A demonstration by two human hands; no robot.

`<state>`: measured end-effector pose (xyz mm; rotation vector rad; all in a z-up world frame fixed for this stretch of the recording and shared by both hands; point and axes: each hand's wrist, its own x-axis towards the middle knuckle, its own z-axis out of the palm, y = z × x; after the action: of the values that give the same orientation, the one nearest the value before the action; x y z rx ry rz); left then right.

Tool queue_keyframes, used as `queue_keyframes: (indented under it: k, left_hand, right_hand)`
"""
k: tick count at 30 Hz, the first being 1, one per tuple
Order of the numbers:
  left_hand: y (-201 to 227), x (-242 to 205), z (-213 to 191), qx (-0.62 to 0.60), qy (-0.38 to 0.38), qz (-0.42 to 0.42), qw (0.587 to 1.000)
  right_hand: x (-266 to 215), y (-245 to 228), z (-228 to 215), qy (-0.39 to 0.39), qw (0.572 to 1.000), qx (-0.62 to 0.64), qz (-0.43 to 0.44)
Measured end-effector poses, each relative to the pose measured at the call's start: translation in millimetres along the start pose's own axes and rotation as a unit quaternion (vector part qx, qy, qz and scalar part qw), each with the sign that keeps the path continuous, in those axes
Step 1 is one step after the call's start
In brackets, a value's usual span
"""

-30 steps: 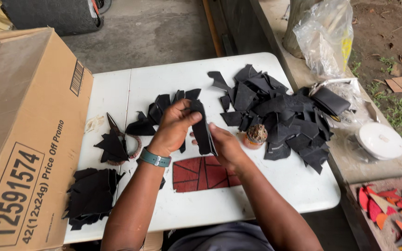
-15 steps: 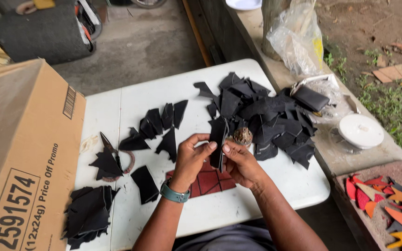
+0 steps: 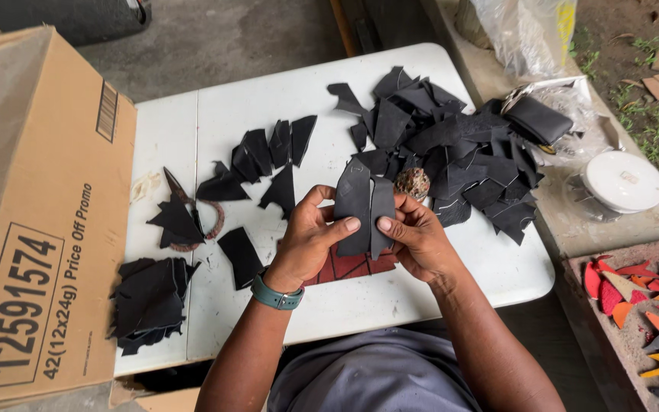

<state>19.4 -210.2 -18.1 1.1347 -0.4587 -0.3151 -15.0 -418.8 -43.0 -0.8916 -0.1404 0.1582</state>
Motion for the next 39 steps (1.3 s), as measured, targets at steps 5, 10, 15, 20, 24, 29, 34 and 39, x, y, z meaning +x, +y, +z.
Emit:
queue_keyframes:
  k: [5, 10, 15, 20, 24, 29, 34, 39]
  left_hand:
    - [7.3, -3.9, 5.4, 0.029, -0.027, -0.016, 0.999]
    - [8.6, -2.0, 2.8, 0.04, -0.059, -0.033, 0.997]
    - [14.3, -3.9, 5.0, 0.052, -0.063, -0.052, 0.995]
    - [16.8, -6.9, 12.0, 0.194, -0.035, -0.005, 0.98]
    - [13.0, -12.3, 20.2, 0.258, 0.02, 0.001, 0.966]
    - [10.8, -9.5, 11.6, 0.197, 0.018, -0.032, 0.98]
    - [3.8, -23.3, 9.5, 0.141, -0.069, 0.016, 0.987]
    - [14.5, -25.6, 7.5, 0.178, -0.043, -0.068, 0.981]
  right_hand:
    - [-7.6, -2.4, 3.0, 0.035, 0.998, -0.047, 0.003]
    - [-10.0, -1.9, -5.7, 0.008, 0.998, -0.066, 0.01]
    - [-11.6, -1.5, -8.9, -0.004, 0.996, -0.089, -0.002]
    - [-11.9, -2.4, -3.5, 0.029, 0.991, -0.131, -0.008]
    - [-14.4, 4.0, 5.6, 0.073, 0.977, -0.2, -0.026]
    - [-23.6, -4.7, 9.0, 0.037, 0.977, -0.199, 0.062]
    - [-24.4, -1.5, 2.4, 0.045, 0.982, -0.167, 0.075]
    - [-24.9, -0.5, 1.8, 0.026, 0.983, -0.168, 0.064]
